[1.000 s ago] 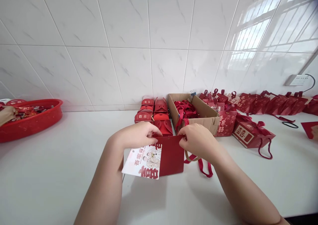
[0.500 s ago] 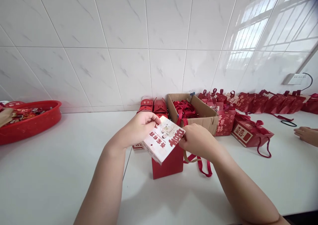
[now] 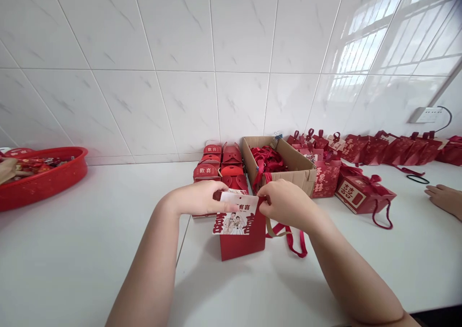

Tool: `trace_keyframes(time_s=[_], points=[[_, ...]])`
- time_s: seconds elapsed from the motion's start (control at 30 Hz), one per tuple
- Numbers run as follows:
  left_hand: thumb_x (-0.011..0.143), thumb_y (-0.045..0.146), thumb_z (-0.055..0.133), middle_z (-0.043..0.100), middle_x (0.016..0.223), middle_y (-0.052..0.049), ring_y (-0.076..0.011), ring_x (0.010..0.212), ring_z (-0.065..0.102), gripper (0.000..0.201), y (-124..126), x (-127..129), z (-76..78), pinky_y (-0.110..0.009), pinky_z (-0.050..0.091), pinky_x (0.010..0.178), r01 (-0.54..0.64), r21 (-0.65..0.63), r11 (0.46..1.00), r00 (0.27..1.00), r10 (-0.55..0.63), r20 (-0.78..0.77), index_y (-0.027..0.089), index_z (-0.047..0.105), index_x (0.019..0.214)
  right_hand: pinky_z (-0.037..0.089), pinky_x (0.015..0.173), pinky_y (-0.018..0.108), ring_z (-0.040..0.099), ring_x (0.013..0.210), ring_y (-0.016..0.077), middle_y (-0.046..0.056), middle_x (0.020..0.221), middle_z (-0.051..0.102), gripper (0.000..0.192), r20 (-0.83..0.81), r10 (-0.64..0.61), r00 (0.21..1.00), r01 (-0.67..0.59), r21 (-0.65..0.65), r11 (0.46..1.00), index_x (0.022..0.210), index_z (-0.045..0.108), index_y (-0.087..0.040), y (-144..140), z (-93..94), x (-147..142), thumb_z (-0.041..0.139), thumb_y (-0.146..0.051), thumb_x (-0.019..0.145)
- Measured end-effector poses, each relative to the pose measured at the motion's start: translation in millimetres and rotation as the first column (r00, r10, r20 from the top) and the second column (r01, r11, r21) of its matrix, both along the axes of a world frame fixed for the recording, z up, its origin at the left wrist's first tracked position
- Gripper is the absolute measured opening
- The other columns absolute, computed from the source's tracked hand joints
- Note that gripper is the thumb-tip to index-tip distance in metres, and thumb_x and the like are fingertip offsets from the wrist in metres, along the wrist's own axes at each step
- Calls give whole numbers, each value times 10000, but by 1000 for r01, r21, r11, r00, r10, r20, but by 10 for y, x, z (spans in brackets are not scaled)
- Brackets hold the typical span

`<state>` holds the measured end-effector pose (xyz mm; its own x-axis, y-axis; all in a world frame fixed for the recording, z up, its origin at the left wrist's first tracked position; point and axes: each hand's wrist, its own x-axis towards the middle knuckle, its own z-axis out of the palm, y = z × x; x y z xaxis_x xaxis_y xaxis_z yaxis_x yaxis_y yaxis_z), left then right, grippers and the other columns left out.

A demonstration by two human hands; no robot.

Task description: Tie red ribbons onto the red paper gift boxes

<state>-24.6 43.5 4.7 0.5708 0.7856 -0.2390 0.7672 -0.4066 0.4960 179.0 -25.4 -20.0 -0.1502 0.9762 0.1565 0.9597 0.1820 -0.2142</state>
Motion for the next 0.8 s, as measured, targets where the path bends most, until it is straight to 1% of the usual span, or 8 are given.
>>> trace_keyframes(time_s=[0.1, 0.2, 0.3, 0.4, 0.5, 0.67, 0.73, 0.8], points=[[634, 599, 634, 607, 712, -18, -167, 610, 536, 403, 12, 12, -27, -264, 347, 521, 30, -48, 998, 995, -34, -93, 209, 609, 730, 165, 439, 271, 227, 456, 102, -16, 444, 334, 185, -38, 11, 999, -11, -9, 1000, 503, 356, -173, 2, -5, 11, 460, -99, 636], [643, 588, 641, 544, 609, -14, -158, 550, 484, 399, -24, 99, -55, -267, 282, 494, 17, -24, 1000, 988, -21, -151, 204, 540, 607, 159, 446, 272, 229, 460, 101, -14, 445, 337, 189, -40, 27, 999, -27, -6, 1000, 497, 350, -172, 17, -7, 24, 460, -104, 634], [657, 551, 645, 497, 558, -10, -139, 508, 439, 398, -82, 193, -76, -267, 249, 491, -6, -9, 1000, 987, 4, -160, 198, 490, 559, 147, 455, 279, 217, 466, 101, -16, 446, 319, 200, -7, 28, 1000, -28, -13, 1000, 495, 323, -171, 32, -5, 34, 469, -115, 620], [669, 506, 639, 481, 553, -5, -116, 489, 412, 368, -118, 229, -87, -258, 243, 490, -28, 1, 1000, 987, 27, -161, 193, 480, 561, 156, 459, 276, 251, 471, 101, -18, 460, 361, 161, 6, 48, 999, -47, -26, 999, 518, 360, -175, 39, -2, 39, 470, -121, 622], [684, 497, 621, 486, 558, -2, -110, 503, 427, 349, -122, 210, -98, -241, 257, 491, -27, -8, 1000, 994, 26, -106, 187, 496, 581, 170, 461, 266, 298, 477, 99, -20, 479, 401, 121, 21, 71, 997, -70, -34, 997, 550, 398, -177, 35, 2, 40, 477, -127, 627], [646, 478, 670, 507, 543, 6, -115, 501, 451, 330, -76, 148, -180, -224, 265, 457, -11, -41, 999, 999, 13, 45, 197, 507, 586, 168, 459, 265, 303, 468, 96, -18, 475, 391, 125, 55, 74, 996, -71, -55, 996, 553, 405, -175, 14, 16, 31, 479, -131, 644], [644, 485, 677, 472, 505, 17, -115, 478, 443, 330, -44, 123, -231, -215, 250, 435, -6, -38, 999, 992, 11, 122, 210, 504, 585, 169, 462, 268, 309, 470, 98, -17, 480, 396, 117, 59, 77, 995, -74, -56, 996, 558, 422, -175, 9, 20, 28, 476, -127, 650], [673, 481, 661, 428, 482, 22, -117, 466, 449, 319, -12, 102, -275, -208, 234, 421, 9, -23, 1000, 977, -3, 213, 219, 500, 588, 178, 467, 266, 330, 477, 99, -14, 497, 427, 96, 59, 81, 995, -78, -55, 995, 579, 457, -176, 11, 19, 30, 477, -125, 658]])
